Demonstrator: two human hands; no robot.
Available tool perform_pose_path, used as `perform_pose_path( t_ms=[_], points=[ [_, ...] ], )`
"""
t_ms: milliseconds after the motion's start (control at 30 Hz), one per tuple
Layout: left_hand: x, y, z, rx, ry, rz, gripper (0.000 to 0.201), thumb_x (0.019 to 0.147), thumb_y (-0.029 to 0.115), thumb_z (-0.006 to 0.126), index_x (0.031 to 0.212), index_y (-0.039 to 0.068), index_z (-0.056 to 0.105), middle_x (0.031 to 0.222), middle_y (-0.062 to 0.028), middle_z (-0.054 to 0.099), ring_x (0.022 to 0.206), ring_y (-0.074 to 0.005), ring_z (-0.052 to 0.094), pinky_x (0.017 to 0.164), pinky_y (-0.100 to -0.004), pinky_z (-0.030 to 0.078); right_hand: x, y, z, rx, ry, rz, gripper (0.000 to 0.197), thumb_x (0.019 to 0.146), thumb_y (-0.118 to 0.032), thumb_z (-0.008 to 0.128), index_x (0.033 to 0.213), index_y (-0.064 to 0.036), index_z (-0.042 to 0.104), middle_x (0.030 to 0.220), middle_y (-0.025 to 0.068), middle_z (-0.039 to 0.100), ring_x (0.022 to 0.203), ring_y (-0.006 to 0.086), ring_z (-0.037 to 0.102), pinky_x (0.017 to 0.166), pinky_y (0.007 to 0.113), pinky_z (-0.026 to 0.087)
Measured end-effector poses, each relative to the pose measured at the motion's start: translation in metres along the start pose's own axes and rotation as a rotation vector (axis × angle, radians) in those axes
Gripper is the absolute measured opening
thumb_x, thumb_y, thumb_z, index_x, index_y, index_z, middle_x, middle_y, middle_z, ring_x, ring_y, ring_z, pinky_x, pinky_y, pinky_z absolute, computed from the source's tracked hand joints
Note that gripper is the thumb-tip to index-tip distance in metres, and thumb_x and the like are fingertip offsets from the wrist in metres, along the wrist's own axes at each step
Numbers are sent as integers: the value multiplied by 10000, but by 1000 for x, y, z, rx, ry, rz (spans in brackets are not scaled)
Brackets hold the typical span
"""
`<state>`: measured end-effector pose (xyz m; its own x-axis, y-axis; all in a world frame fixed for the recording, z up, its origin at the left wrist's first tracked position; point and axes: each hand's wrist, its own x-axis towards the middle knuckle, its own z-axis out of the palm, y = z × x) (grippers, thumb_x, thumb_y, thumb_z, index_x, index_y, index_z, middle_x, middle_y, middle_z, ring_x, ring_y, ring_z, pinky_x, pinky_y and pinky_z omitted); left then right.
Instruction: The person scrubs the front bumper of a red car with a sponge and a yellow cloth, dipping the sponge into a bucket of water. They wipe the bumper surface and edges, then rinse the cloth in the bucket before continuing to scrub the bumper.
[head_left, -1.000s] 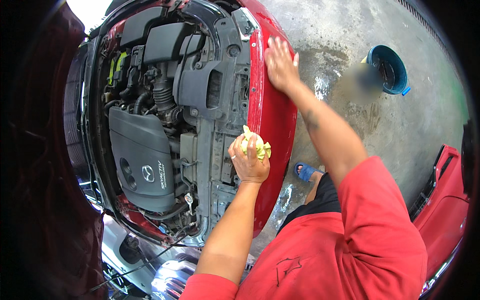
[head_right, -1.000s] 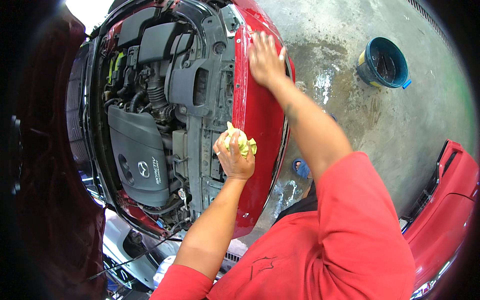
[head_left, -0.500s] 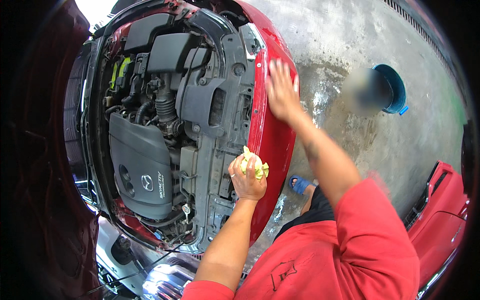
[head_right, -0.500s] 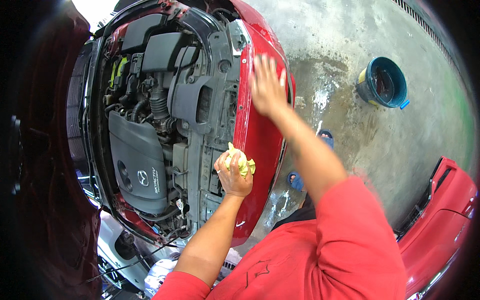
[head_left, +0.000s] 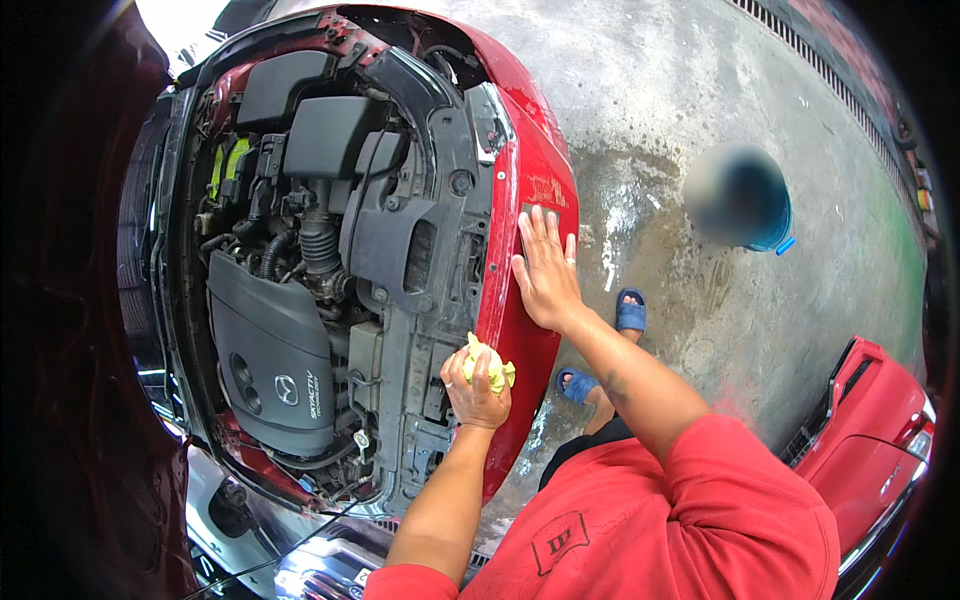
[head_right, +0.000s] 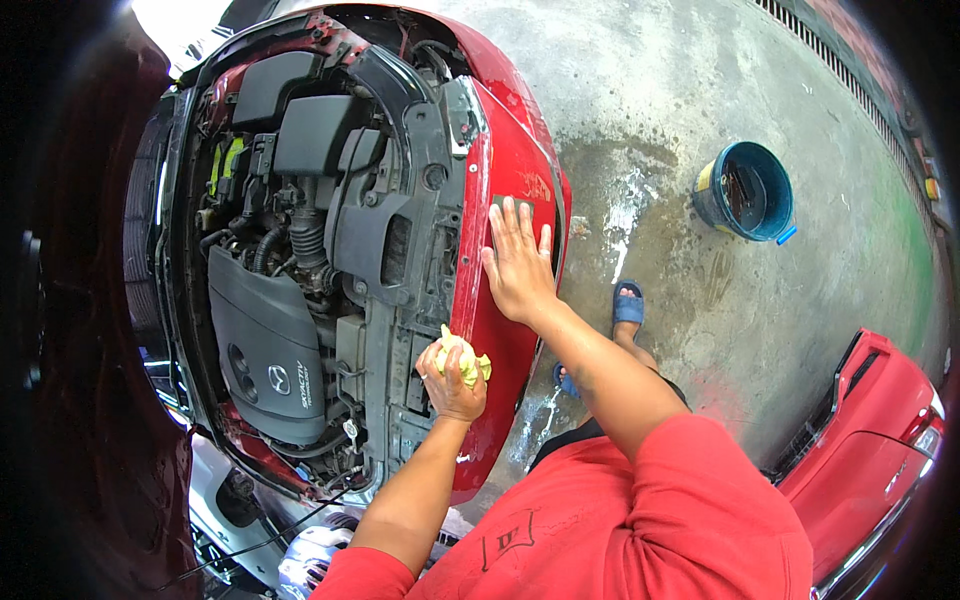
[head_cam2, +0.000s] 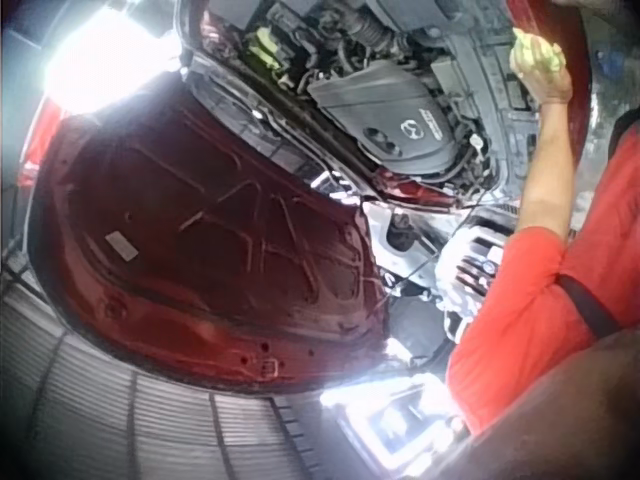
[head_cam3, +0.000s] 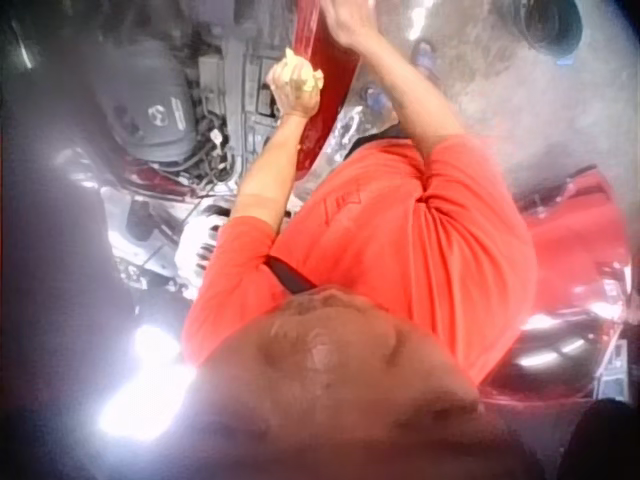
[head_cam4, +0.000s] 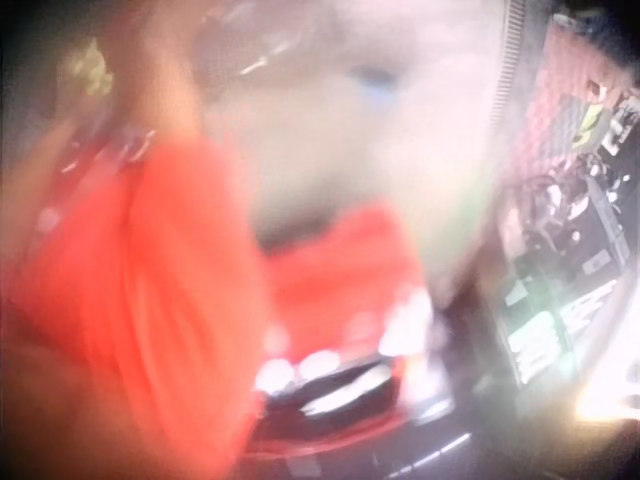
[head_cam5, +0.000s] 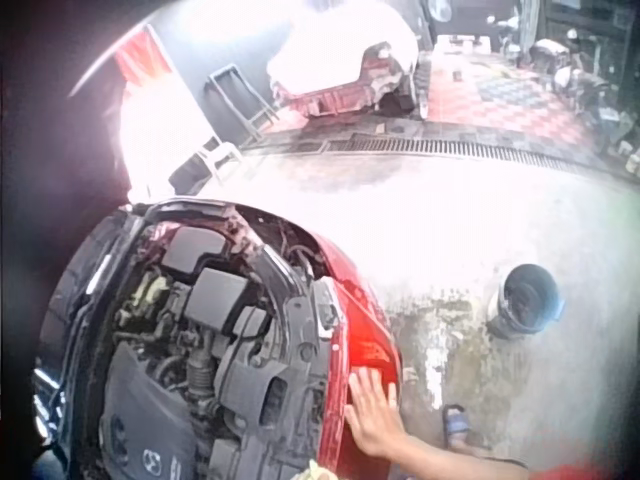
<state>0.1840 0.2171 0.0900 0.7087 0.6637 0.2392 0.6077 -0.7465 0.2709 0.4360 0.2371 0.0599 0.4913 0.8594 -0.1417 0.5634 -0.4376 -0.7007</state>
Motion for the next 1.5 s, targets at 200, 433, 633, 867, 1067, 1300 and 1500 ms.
perform_pose_path(
  t_ms=[200,433,633,867,1067,1300,1500],
  points=[
    [14,13,6,-62,13,40,601,898,196,783,1432,146,512,1392,-252,494,1263,-483,505,1063,-617,438,113,33,-45,22,149,67,681,1166,-419,378,1736,-82,219,1822,163,161,1678,408,134,1313,686,110],
    [8,8,-1,-12,29,-9,575,897,208,783,1409,134,529,1393,-253,502,1248,-486,520,1064,-622,445,45,12,-17,-28,107,-69,715,1148,-400,431,1741,-79,193,1824,184,130,1679,438,90,1300,711,92],
    [7,7,0,-10,8,-24,672,822,195,809,1431,168,525,1409,-228,483,1262,-485,505,1056,-617,464,76,31,-22,36,178,-65,686,1152,-383,430,1729,-68,236,1818,185,157,1680,425,105,1301,701,123],
    [7,16,9,-1,19,-10,645,846,180,799,1425,143,517,1402,-254,479,1256,-494,503,1056,-630,453,100,73,-40,12,201,-188,658,1147,-352,445,1731,-112,260,1815,138,209,1676,392,157,1315,662,124],
    [4,9,2,20,18,-7,583,891,165,776,1407,125,508,1389,-281,480,1253,-493,509,1055,-636,435,63,132,-46,87,-15,-364,668,1143,-357,466,1722,-83,276,1819,129,201,1679,359,168,1345,560,146],
    [8,11,8,-4,-5,-4,598,884,151,767,1415,98,497,1387,-294,485,1254,-490,504,1051,-643,428,111,73,-50,-99,301,-332,594,1144,-331,467,1662,-47,400,1745,172,372,1638,388,271,1313,581,216],
    [-1,4,3,27,-12,-2,609,885,147,761,1424,78,487,1379,-315,481,1277,-488,490,1062,-641,404,-33,66,7,-10,108,-168,718,1118,-372,515,1729,-85,270,1826,138,175,1693,367,106,1316,663,125]
  ],
)
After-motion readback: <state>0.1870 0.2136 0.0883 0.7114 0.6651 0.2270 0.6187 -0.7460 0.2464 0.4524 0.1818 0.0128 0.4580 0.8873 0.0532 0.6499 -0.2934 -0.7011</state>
